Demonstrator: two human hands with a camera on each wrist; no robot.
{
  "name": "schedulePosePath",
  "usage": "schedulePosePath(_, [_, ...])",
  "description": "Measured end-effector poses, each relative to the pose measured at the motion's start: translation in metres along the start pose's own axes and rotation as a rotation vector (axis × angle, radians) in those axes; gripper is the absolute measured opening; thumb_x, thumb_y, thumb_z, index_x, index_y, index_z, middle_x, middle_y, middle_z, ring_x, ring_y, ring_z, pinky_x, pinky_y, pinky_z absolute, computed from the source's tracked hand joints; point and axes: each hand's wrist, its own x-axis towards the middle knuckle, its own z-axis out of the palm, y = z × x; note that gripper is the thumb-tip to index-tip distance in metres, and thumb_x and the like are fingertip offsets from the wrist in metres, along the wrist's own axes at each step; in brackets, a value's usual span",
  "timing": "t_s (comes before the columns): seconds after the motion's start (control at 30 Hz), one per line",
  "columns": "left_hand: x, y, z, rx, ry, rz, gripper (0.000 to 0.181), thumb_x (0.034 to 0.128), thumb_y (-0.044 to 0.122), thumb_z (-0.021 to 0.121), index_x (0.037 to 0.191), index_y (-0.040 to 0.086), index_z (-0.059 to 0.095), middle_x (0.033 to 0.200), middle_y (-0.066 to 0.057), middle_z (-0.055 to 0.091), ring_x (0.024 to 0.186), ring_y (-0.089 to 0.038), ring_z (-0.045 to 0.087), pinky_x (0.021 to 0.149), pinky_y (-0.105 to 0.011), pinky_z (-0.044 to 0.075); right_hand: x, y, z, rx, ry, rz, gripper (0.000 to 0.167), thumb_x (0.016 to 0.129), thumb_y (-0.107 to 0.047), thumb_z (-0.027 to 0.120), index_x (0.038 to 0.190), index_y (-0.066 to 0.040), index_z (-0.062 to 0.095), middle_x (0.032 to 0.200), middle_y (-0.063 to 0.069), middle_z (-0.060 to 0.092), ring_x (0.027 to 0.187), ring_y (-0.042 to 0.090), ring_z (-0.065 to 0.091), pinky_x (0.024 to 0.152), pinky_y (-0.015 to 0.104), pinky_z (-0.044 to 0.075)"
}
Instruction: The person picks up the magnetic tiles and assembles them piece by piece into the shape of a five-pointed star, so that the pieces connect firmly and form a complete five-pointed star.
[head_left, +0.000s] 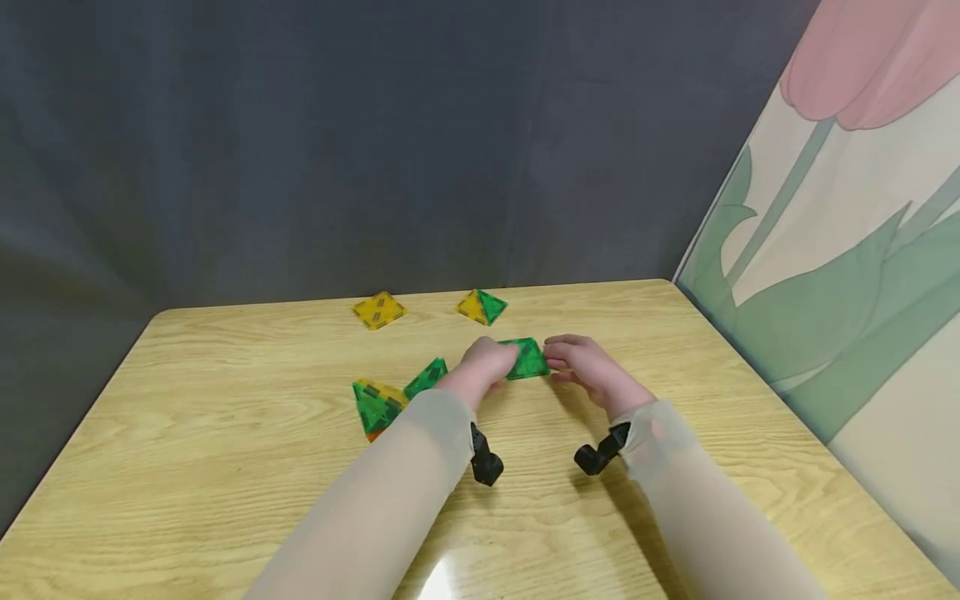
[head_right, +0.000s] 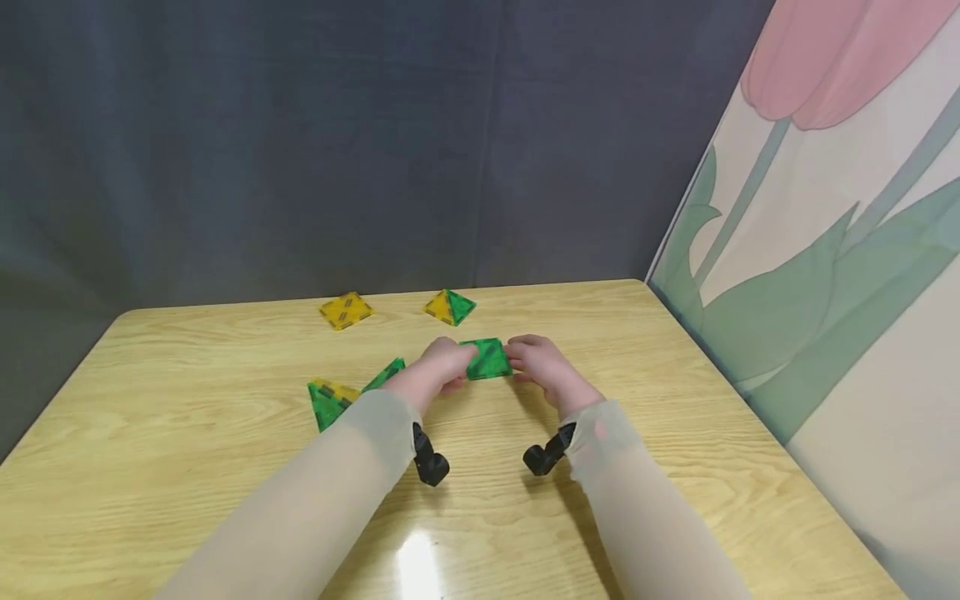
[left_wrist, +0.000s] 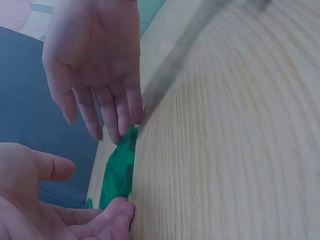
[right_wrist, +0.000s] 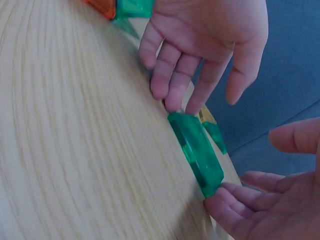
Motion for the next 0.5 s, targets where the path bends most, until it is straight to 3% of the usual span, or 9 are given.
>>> schedulePosePath(0.13, [0.004,-0.001,0.001,-0.021,-0.02,0.011,0.055,0.0982,0.032,0.05,0.146,0.007,0.042,0.089,-0.008,0.056,0.05,-0.017,0.044,0.046,-0.029,0.043,-0.002,0.002,-0.003,-0.04,0.033,0.015,0.053,0.105,-0.016,0.042,0.147,0.014,0.029,0.147,0.032,0.036,0.134,0.042,0.038,0.105,0.049,0.041])
schedulePosePath(0.23, [0.007,-0.002,0.0,-0.042,-0.034,0.024,0.061,0.0971,0.026,0.048,0.153,0.009,0.031,0.085,-0.009,0.054,0.049,-0.018,0.043,0.048,-0.03,0.046,-0.006,0.001,-0.001,-0.056,0.109,0.039,0.052,0.103,-0.015,0.042,0.145,0.015,0.032,0.143,0.032,0.039,0.124,0.038,0.046,0.101,0.046,0.046])
schedulePosePath(0.37, [0.011,-0.003,-0.003,-0.049,-0.04,0.023,0.047,0.096,0.021,0.045,0.14,0.004,0.043,0.064,-0.006,0.045,0.049,-0.02,0.044,0.048,-0.03,0.047,-0.013,-0.003,0.006,-0.022,0.166,0.06,0.05,0.102,-0.013,0.04,0.142,0.017,0.036,0.138,0.034,0.042,0.104,0.029,0.054,0.098,0.045,0.049])
schedulePosePath(0.5, [0.012,-0.002,-0.005,-0.032,-0.039,0.037,0.036,0.096,0.02,0.045,0.126,0.001,0.05,0.065,-0.005,0.042,0.045,-0.019,0.042,0.044,-0.029,0.044,-0.021,-0.006,0.012,0.084,0.174,0.078,0.05,0.102,-0.01,0.039,0.143,0.017,0.033,0.135,0.034,0.042,0.099,0.024,0.057,0.102,0.046,0.045])
